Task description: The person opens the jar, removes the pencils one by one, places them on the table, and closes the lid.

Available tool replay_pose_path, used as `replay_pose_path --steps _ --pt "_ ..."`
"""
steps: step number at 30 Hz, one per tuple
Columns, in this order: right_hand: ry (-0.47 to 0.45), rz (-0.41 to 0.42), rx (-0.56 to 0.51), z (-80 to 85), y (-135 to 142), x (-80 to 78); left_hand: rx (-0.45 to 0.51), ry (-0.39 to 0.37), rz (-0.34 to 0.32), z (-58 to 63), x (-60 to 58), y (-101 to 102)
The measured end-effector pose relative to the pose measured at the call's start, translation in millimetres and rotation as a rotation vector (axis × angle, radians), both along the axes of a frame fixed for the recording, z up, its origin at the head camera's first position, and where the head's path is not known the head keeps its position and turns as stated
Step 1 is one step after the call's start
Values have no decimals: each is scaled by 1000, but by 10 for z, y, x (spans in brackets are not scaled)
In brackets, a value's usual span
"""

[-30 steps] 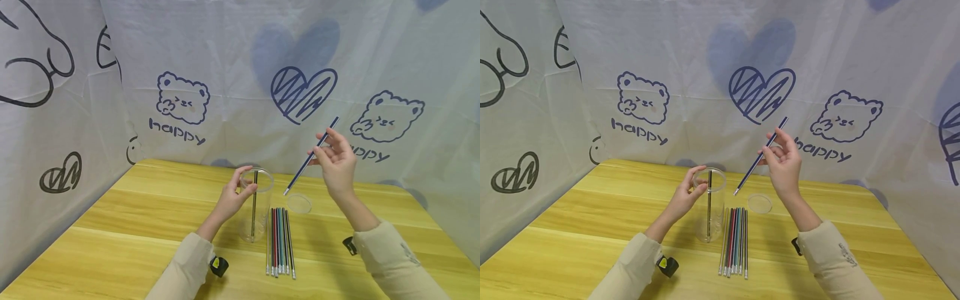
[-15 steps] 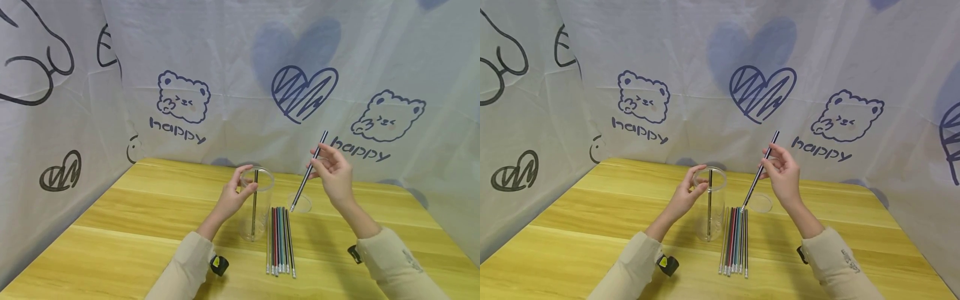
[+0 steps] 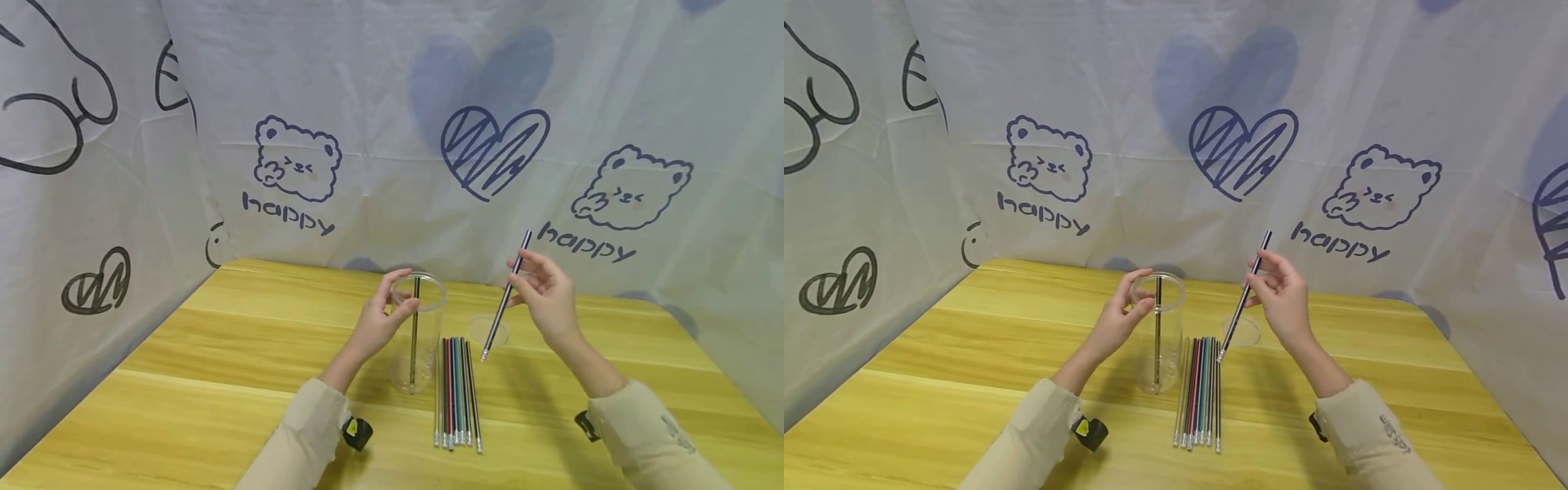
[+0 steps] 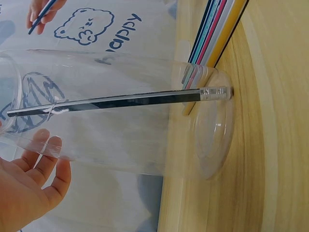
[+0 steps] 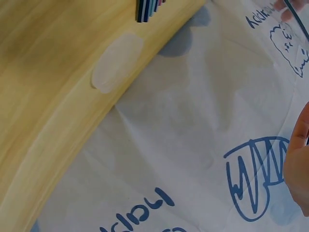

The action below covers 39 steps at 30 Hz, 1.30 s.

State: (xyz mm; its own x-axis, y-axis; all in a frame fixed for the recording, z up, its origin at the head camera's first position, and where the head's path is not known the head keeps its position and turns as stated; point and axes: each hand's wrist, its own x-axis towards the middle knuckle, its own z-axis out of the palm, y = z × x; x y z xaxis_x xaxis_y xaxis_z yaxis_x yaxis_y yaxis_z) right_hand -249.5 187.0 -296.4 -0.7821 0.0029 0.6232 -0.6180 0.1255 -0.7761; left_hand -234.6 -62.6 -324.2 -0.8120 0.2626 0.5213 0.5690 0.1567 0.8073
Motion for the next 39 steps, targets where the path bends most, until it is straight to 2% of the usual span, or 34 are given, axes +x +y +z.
replay_pose_path --steps 10,21,31,39 --pt "-71 25 74 -149 35 -3 -1 7 -7 -12 -18 -5" --pt "-281 72 225 -336 100 22 -6 -5 -7 5 -7 1" --pt "-387 119 293 -556 142 4 2 -3 -5 5 -6 0" --pt "-454 126 327 -647 137 -2 1 2 2 12 -2 9"
